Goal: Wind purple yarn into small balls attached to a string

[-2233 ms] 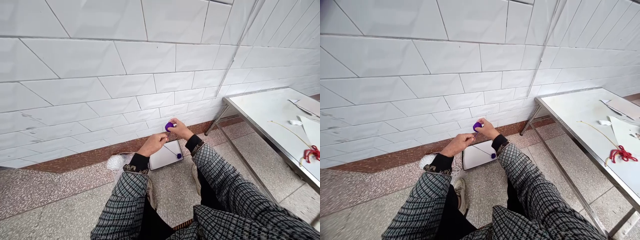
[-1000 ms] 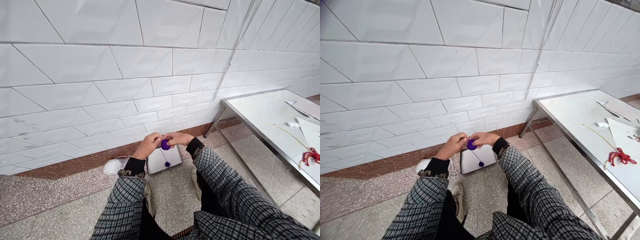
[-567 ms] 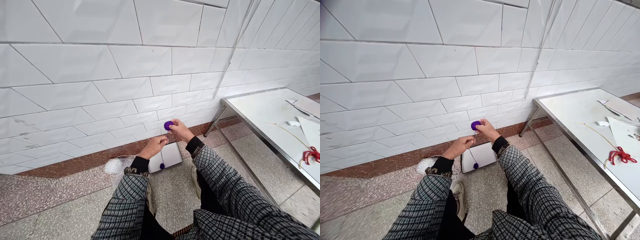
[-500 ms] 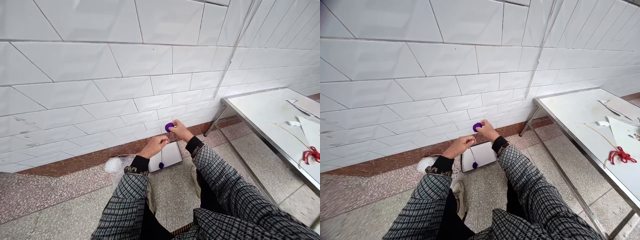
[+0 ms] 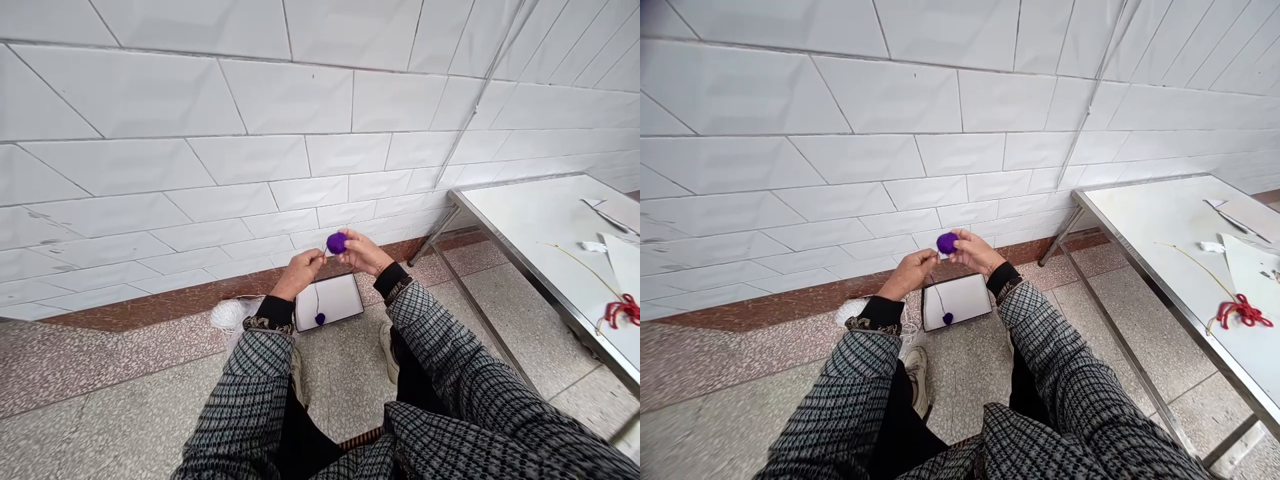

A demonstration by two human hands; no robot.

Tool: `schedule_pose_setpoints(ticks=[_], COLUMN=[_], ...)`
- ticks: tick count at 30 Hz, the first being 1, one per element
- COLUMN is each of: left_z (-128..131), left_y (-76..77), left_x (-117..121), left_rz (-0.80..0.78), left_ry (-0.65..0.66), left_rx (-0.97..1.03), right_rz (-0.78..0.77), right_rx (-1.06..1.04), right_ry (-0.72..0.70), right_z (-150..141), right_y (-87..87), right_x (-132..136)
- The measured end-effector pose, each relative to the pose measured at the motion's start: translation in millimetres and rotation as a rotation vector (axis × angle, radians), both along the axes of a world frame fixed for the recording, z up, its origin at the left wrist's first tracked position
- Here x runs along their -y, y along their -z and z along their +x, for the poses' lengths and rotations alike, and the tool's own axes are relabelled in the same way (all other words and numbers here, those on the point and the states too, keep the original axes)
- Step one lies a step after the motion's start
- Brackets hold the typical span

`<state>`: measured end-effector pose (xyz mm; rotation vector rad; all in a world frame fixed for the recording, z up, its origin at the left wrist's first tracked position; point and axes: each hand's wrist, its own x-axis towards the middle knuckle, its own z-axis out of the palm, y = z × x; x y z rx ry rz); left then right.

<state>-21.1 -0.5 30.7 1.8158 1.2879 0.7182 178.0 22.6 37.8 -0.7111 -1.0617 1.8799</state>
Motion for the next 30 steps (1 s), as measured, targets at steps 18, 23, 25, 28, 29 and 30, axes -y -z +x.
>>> schedule_pose_setpoints(ticks=[18, 23, 25, 28, 29, 30], left_z=[1, -2, -1, 3, 5, 8], left_y=[-8.8, -7.9, -4.6, 4.9, 8.6, 11.9], left_x=[3, 0, -3, -7, -8, -9], left_rz=[0.11, 0.142, 0.122, 0.081, 0.059, 0.037], left_ry=[0.088, -0.012, -0.046, -0.098, -0.1, -0.109], left_rx=[-0.003, 0.033, 0.086, 0.159, 0.176, 0.191], right_rz=[0.209, 0.011, -0.05, -0.108, -0.117, -0.12], right_rx=[0.757, 0.459, 0.358, 0.218, 0.173, 0.131], right_ry=[-0.069, -0.274, -0.265, -0.239, -0.218, -0.179], right_z=[-5, -2, 0, 0, -1, -3], right_y=[10.9, 0.9, -2.6, -7.2, -8.3, -9.1], right_x=[1, 8, 9, 9, 9, 9])
